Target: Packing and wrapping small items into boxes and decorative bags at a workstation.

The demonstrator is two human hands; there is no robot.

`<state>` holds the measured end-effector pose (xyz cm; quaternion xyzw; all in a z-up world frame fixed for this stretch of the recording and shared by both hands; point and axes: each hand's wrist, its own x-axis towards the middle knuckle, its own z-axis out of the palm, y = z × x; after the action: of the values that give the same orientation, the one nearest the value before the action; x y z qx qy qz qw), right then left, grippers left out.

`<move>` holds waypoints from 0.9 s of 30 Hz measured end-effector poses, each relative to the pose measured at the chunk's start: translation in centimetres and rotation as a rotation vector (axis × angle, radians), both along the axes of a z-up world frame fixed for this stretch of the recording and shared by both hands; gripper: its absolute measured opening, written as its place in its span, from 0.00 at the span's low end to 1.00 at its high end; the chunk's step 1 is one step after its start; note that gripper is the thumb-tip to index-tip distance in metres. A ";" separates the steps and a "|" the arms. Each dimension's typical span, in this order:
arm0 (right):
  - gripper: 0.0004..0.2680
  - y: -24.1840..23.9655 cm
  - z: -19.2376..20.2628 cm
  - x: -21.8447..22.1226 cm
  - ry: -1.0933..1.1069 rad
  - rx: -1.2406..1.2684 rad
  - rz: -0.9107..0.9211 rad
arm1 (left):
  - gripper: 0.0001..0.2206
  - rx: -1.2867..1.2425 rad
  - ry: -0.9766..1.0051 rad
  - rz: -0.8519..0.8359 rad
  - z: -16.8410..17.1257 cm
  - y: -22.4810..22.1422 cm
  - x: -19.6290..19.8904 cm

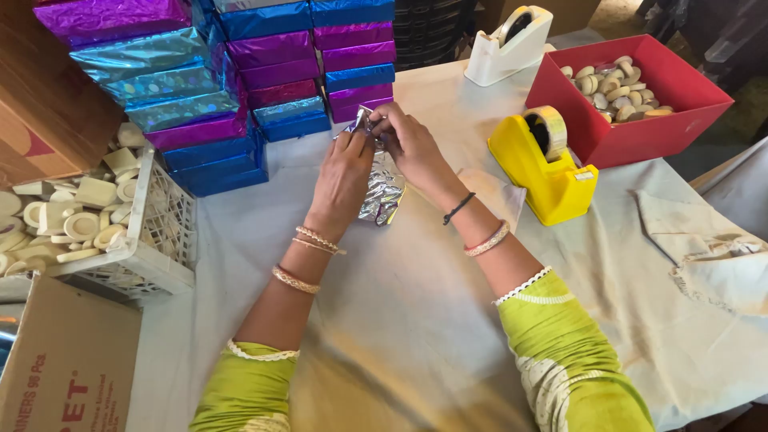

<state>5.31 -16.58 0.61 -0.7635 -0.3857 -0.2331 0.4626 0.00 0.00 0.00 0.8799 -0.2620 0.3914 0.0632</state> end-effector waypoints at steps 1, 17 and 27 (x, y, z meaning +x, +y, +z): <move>0.13 -0.1 -0.1 0.2 0.000 -0.002 0.000 | 0.14 -0.002 0.000 0.000 -0.1 -0.1 -0.1; 0.05 0.6 1.9 5.2 0.212 0.009 0.107 | 0.13 0.065 -0.008 0.068 -1.2 -0.4 0.5; 0.10 0.9 2.6 4.2 0.037 -0.032 0.114 | 0.14 0.009 -0.043 0.051 -1.1 -0.5 0.3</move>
<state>9.54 -15.73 3.18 -0.7518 -0.4237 -0.1858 0.4699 0.30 -0.50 -1.10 0.8779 -0.2424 0.4107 0.0435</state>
